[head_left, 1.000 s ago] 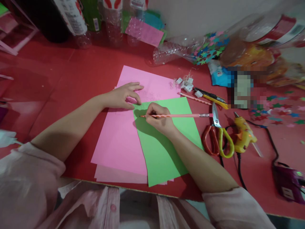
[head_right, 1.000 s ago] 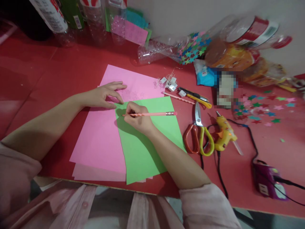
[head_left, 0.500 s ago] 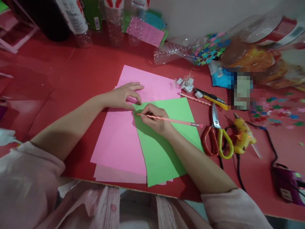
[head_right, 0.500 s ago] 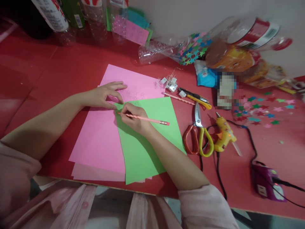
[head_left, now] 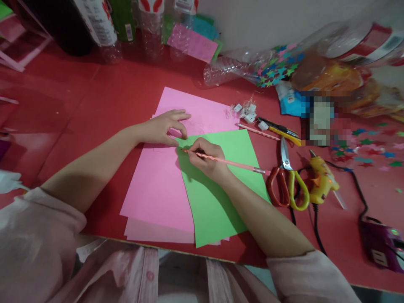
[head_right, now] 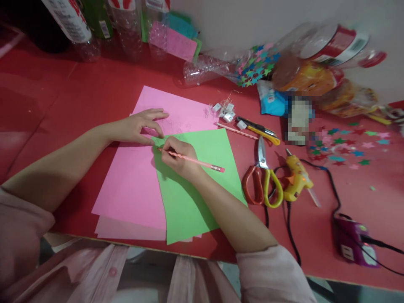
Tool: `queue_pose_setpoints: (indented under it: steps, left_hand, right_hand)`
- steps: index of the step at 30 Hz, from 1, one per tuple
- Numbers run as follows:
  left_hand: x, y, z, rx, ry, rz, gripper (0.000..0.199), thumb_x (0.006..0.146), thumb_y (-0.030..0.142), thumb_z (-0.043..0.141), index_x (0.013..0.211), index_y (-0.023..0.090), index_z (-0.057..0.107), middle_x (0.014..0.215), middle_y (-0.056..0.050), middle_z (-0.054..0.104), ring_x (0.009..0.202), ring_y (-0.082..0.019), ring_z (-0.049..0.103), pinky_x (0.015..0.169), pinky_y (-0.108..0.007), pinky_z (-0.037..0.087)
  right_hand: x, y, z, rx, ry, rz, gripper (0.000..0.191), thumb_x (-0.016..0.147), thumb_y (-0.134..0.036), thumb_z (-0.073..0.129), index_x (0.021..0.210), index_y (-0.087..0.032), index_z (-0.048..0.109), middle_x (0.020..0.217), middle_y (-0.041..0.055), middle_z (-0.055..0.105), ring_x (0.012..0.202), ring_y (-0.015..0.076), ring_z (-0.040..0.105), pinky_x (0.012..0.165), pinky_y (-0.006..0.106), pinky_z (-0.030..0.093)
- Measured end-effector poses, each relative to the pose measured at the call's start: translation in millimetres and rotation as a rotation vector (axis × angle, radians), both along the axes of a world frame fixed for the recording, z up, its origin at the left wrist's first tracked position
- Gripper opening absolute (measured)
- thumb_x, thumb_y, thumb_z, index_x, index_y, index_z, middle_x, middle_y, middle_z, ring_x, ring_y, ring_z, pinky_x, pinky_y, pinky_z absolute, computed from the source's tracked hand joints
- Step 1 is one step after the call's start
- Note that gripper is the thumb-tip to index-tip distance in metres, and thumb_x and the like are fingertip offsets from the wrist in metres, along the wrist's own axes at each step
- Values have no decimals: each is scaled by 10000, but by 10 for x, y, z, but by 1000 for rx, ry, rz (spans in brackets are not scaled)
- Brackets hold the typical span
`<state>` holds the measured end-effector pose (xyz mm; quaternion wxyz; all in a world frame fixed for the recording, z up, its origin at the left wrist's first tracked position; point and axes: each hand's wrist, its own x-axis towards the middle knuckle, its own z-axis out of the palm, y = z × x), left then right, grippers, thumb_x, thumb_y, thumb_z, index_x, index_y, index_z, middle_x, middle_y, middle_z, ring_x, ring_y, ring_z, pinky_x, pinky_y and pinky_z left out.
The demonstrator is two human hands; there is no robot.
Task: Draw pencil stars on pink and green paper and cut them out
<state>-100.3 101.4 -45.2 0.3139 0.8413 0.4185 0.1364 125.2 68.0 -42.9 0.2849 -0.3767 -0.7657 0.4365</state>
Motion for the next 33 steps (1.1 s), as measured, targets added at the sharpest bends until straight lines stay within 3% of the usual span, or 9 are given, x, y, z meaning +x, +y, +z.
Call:
queue_pose_setpoints:
  steps: [14, 33]
  left_hand:
    - [21, -5, 19, -18, 19, 16, 274, 775, 235, 695, 1048, 243, 718, 1609, -24, 291, 1504, -301, 160, 1208, -514, 172]
    - [47, -22, 76, -59, 70, 44, 273, 776, 238, 684, 1045, 200, 719, 1619, -65, 260, 1510, -306, 121, 1204, -495, 163]
  right_hand:
    - [14, -12, 2, 40, -20, -104, 134, 731, -174, 526, 628, -213, 450, 539, -57, 445, 511, 80, 377, 506, 241, 286]
    - [50, -2, -39, 145, -53, 100, 110, 721, -141, 513, 642, -203, 468, 553, -64, 456, 507, 65, 380, 491, 218, 279]
